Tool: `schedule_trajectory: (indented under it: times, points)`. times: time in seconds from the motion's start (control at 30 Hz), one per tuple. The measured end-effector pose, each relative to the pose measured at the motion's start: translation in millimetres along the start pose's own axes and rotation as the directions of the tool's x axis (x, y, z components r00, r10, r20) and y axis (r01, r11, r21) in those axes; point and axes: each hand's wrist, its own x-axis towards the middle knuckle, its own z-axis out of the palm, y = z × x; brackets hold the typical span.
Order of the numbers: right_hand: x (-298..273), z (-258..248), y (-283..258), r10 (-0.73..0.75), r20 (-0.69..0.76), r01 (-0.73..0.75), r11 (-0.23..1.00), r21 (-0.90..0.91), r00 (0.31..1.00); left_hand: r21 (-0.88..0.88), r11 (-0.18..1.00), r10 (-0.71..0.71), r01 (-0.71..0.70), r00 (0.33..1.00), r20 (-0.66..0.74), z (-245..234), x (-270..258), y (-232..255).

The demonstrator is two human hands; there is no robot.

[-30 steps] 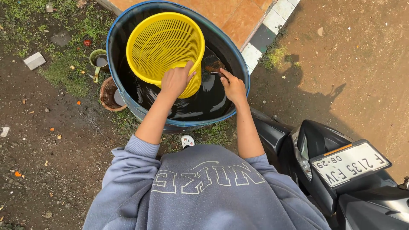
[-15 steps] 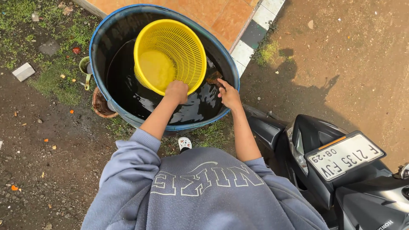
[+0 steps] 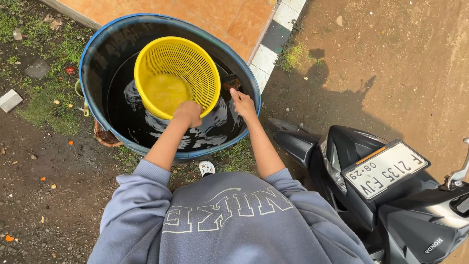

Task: Washing a yellow plastic basket in a barrel of water using a brush.

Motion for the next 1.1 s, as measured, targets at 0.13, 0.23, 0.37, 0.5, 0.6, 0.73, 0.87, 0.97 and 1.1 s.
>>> schedule_trajectory:
  times: [0.13, 0.23, 0.37, 0.5, 0.6, 0.73, 0.87, 0.97, 1.1]
  points:
    - [10.0, 27.7, -6.6, -0.086, -0.003, 0.085, 0.991, -0.104, 0.996, -0.103, 0.994, -0.02, 0.02, 1.0, 0.006, -8.1, -10.2, -3.9]
    - [10.2, 40.1, -24.3, -0.138, -0.013, 0.134, 0.976, -0.173, 0.99, -0.149, 0.989, -0.011, 0.003, 0.999, -0.048, -8.3, -10.2, -8.2]
    - [16.5, 50.0, -32.3, -0.147, -0.04, 0.138, 0.974, -0.178, 0.988, -0.183, 0.983, -0.021, 0.013, 0.999, -0.044, -22.7, -26.2, -10.5]
    - [31.4, 48.8, -34.4, -0.214, -0.113, 0.183, 0.954, -0.238, 0.97, -0.287, 0.958, -0.121, 0.007, 0.916, -0.383, -62.1, -48.4, -23.6]
    - [35.2, 46.7, -36.1, -0.192, -0.1, 0.158, 0.946, -0.282, 0.976, -0.225, 0.969, -0.234, 0.106, 0.695, -0.68, -63.5, -36.9, -59.1]
    - [35.5, 44.6, -30.0, -0.133, -0.046, 0.112, 0.945, -0.309, 0.99, -0.146, 0.933, -0.345, 0.329, 0.698, -0.628, -12.3, 13.4, -104.2]
    - [49.4, 50.9, -11.8, -0.163, -0.056, 0.138, 0.938, -0.317, 0.985, -0.165, 0.926, -0.369, 0.339, 0.726, -0.581, 0.1, 28.4, -110.7]
    - [60.0, 59.6, -2.5, -0.174, -0.056, 0.145, 0.929, -0.34, 0.983, -0.197, 0.924, -0.381, 0.327, 0.757, -0.53, 5.0, 32.9, -118.7]
    - [69.6, 69.7, 11.0, -0.125, -0.052, 0.095, 0.916, -0.389, 0.991, -0.226, 0.915, -0.398, 0.333, 0.832, -0.386, 25.8, 37.3, -123.0]
